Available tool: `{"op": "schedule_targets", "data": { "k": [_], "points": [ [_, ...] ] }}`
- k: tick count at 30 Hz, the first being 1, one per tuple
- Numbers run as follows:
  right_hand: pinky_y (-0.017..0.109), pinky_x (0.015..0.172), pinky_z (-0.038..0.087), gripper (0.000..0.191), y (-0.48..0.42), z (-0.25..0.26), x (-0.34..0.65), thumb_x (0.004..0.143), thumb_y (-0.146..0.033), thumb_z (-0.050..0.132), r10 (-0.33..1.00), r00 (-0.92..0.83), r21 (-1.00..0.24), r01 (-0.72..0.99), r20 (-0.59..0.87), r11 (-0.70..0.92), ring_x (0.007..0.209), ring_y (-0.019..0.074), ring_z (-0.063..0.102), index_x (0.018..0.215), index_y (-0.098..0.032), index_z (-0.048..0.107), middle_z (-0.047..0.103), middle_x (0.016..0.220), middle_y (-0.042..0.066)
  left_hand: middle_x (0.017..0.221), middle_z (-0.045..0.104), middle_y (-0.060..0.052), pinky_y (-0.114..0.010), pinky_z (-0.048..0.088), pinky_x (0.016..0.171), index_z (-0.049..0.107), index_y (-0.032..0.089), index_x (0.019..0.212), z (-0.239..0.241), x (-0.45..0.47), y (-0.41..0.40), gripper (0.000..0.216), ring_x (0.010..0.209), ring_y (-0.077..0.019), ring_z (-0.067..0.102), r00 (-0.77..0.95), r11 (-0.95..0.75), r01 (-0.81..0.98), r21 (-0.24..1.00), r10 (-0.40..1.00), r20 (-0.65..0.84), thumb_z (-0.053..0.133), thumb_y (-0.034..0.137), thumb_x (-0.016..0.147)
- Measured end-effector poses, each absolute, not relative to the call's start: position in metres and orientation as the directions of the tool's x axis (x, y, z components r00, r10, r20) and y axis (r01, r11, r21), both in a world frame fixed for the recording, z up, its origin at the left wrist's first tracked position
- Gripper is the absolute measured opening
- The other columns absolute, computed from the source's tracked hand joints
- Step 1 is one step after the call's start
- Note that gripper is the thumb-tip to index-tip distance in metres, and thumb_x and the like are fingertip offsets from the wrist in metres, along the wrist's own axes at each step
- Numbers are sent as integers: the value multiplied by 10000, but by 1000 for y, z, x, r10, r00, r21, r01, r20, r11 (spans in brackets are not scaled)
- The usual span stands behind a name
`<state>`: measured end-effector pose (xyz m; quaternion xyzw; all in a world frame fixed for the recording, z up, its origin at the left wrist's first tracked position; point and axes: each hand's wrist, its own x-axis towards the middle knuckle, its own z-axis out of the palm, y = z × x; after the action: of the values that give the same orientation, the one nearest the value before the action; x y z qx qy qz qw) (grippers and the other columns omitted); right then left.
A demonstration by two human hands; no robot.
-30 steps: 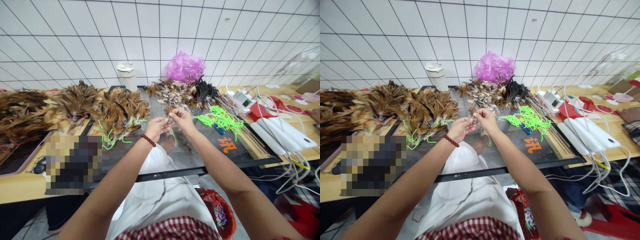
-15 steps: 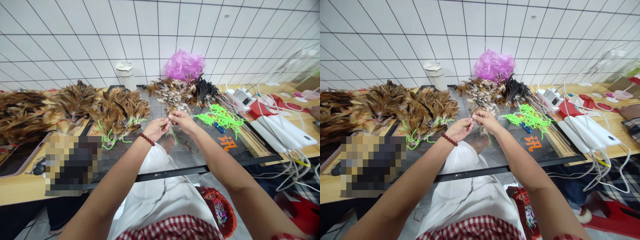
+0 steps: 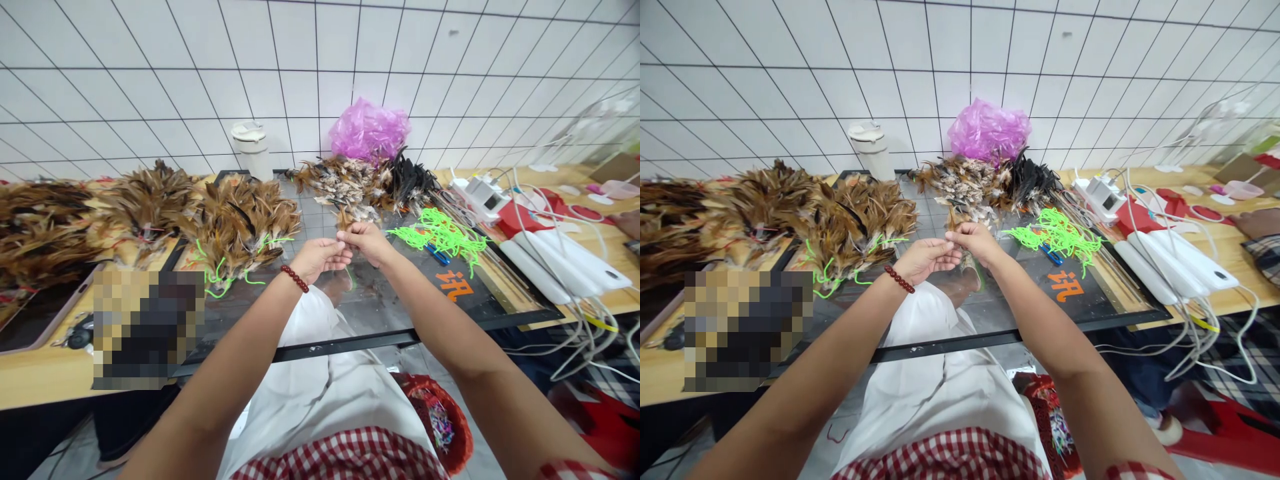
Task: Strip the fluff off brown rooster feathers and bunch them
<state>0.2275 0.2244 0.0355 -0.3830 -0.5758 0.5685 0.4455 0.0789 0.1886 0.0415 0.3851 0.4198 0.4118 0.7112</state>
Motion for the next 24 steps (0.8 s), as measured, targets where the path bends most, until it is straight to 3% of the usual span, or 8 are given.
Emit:
{"op": "schedule_targets", "data": {
  "k": [3,6,10,12,16,20,24],
  "points": [
    [215,474,295,405,225,37,227,574,-514,761,945,-316,-996,-60,89,74,468,62,374,580,-166,554,467,492,-58,674,684,-104,-217,530,554,677,70,732,41,81,189,157,549,-110,631,252,332,-276,902,931,-265,745,207,697],
    [223,501,308,360,232,38,235,662,-512,685,970,-179,-987,-8,162,163,484,69,378,754,-167,638,493,559,-51,677,670,-74,-200,512,533,678,77,760,41,78,193,151,545,-89,607,152,263,-350,899,963,-222,741,201,699],
    [256,625,386,201,242,36,255,732,-340,615,951,-52,-859,415,306,299,607,113,478,799,-160,675,596,688,-1,601,610,-14,-159,462,491,664,98,778,43,73,197,135,498,-52,546,-15,171,-456,873,980,-200,727,199,712],
    [274,701,409,154,244,34,261,740,-244,595,909,-201,-700,584,366,411,692,138,520,825,-166,698,623,771,26,594,600,-10,-156,451,488,657,100,778,44,72,198,136,494,-49,537,-53,164,-476,864,975,-214,726,196,712],
    [288,813,405,168,241,29,259,748,-176,606,732,-592,-450,582,338,678,855,176,544,879,-183,712,607,865,54,601,604,-17,-168,448,488,652,93,778,43,73,197,136,495,-54,537,-62,169,-465,869,973,-223,724,187,710],
    [294,799,387,147,236,29,251,785,-133,533,713,-631,-311,641,307,701,848,194,529,802,-165,675,593,832,67,606,618,-30,-182,464,505,654,93,769,41,73,198,106,504,-65,551,-38,177,-429,886,976,-214,698,181,730],
    [293,771,385,182,230,38,246,846,-133,443,691,-577,-313,622,435,718,820,197,527,880,-154,621,620,842,76,683,669,-78,-219,514,576,644,87,738,41,73,197,107,579,-101,619,3,207,-376,903,975,-222,692,183,733]
  ]
}}
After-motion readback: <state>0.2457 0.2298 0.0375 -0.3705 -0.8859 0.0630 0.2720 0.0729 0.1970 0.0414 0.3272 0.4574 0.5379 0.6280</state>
